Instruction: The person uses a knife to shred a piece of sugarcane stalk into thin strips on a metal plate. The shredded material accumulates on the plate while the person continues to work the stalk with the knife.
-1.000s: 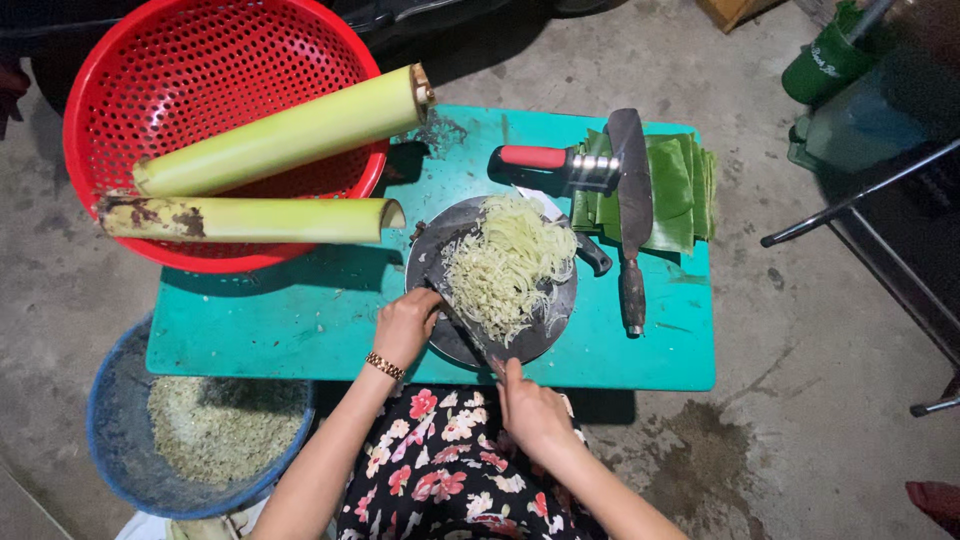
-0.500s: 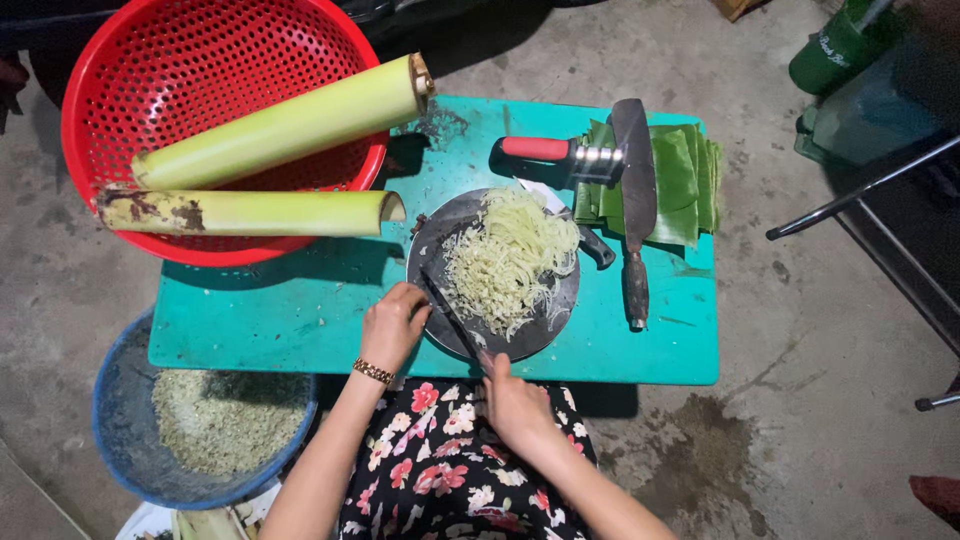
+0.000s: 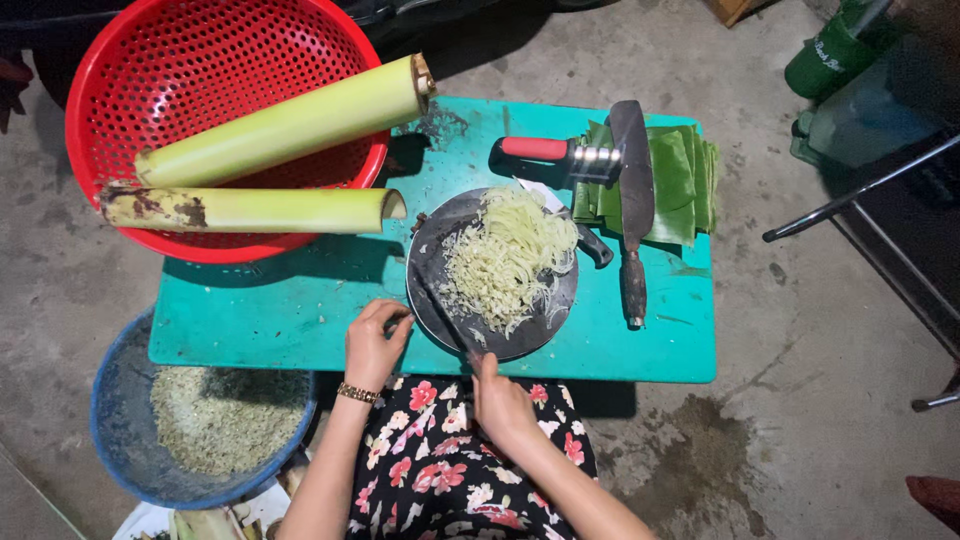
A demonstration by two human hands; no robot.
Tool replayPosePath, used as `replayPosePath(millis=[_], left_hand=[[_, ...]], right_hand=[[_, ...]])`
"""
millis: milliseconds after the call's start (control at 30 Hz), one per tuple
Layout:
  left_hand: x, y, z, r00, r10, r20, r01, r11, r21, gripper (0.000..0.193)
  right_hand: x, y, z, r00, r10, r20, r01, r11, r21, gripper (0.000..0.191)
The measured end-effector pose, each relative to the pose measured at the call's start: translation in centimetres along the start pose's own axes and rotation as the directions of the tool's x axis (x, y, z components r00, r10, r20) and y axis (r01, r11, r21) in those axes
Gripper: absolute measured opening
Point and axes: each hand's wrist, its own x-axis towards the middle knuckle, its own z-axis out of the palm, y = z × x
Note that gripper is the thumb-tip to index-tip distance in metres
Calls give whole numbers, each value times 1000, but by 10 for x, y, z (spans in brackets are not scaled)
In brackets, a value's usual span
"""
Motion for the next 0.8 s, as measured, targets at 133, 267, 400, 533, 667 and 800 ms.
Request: replayPosePath(millis=[133,267,400,533,667,800], left_hand=[[3,-2,9,1000,15,-18,-16,999,-40,19],[10,3,20,999,-40,-4,40,992,117,36],[14,14,25,996,85,-28,-75,965,251,35],[27,32,34,981,188,35,-191,956,221,37],[75,51,49,940,282,193,-286,958,-8,36],[145,76,71,813,444,377,-512,853,101,42]], right_hand=[[8,6,-10,999,-48,-4,48,992,119,31],[-8,31,-53,998,-13,-56,24,981,191,30],[-25,48,-83,983,82,-161,-20,936,352,31],[-30,59,-89,959,103,-264,4,927,376,30],[-34,69,-82,909,41,-415,156,890,429,26],[-41,78,-75,927,274,-255,-86,818,569,28]])
